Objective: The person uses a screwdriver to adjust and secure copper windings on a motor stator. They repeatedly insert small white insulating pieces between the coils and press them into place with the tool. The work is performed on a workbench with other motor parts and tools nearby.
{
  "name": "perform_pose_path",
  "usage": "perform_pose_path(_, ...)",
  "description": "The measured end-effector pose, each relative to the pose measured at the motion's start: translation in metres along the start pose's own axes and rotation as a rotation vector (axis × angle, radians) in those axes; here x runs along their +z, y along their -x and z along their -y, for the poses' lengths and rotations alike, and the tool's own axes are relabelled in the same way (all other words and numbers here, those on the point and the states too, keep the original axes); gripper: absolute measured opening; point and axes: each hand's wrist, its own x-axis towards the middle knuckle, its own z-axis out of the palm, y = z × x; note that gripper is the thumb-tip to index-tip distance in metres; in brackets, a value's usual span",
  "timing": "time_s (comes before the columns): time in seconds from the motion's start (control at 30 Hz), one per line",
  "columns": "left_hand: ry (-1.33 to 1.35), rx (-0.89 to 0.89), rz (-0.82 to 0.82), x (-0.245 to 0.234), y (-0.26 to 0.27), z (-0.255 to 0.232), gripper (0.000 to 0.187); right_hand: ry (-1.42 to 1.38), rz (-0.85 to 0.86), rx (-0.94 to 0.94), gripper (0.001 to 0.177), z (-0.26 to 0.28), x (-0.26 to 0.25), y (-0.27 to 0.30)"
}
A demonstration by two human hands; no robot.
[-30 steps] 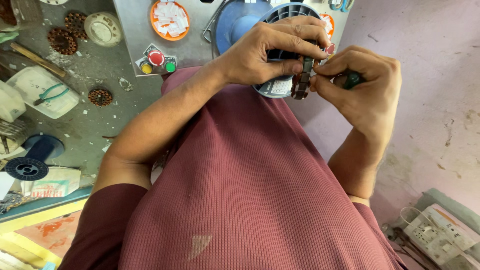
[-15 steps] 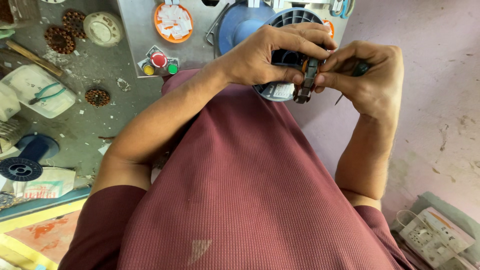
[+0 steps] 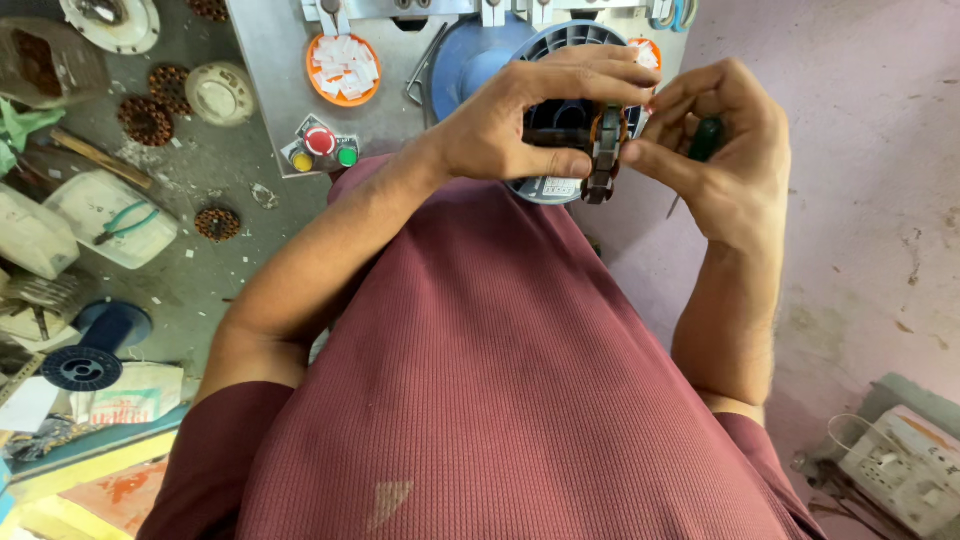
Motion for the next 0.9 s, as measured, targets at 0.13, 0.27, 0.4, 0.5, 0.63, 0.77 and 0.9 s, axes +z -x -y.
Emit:
perform_pose_path(0.13,-0.218,0.046,-0.044,0.011,-0.005,0.001,0.110,-0.849,-0.367,-0.045,0.037,-0.007,-0.003,0.012)
perform_pose_path(0.27,-0.354,-0.119,-0.005,0.027,-0.006,0.002,0.118,-1.049,-0.654,0.022,0.035,-0.011,-0.003,0.026)
perform_pose_path(0.4,-0.435,-0.019,-0.057,0.031,-0.001,-0.002,0.098,-0.934,-0.672,0.035,0.039,-0.017,0.015,0.046)
perform_pose_path(0.5,-0.473,0.050,-0.055,0.030,0.000,-0.005,0.091,-0.569,-0.589,-0.222,0.057,-0.023,0.039,0.064)
perform_pose_path(0.63,-0.400,0.013,-0.036,0.021,0.002,-0.011,0.090,-0.176,-0.623,-0.433,0.067,-0.027,0.060,0.074)
perform_pose_path(0.77,-0.173,-0.075,-0.009,0.005,0.000,-0.012,0.064,-0.037,-0.669,-0.499,0.074,-0.029,0.069,0.073)
perform_pose_path(0.9,-0.010,-0.124,0.010,-0.002,-0.001,-0.009,0.040,0.070,-0.662,-0.665,0.072,-0.034,0.075,0.063)
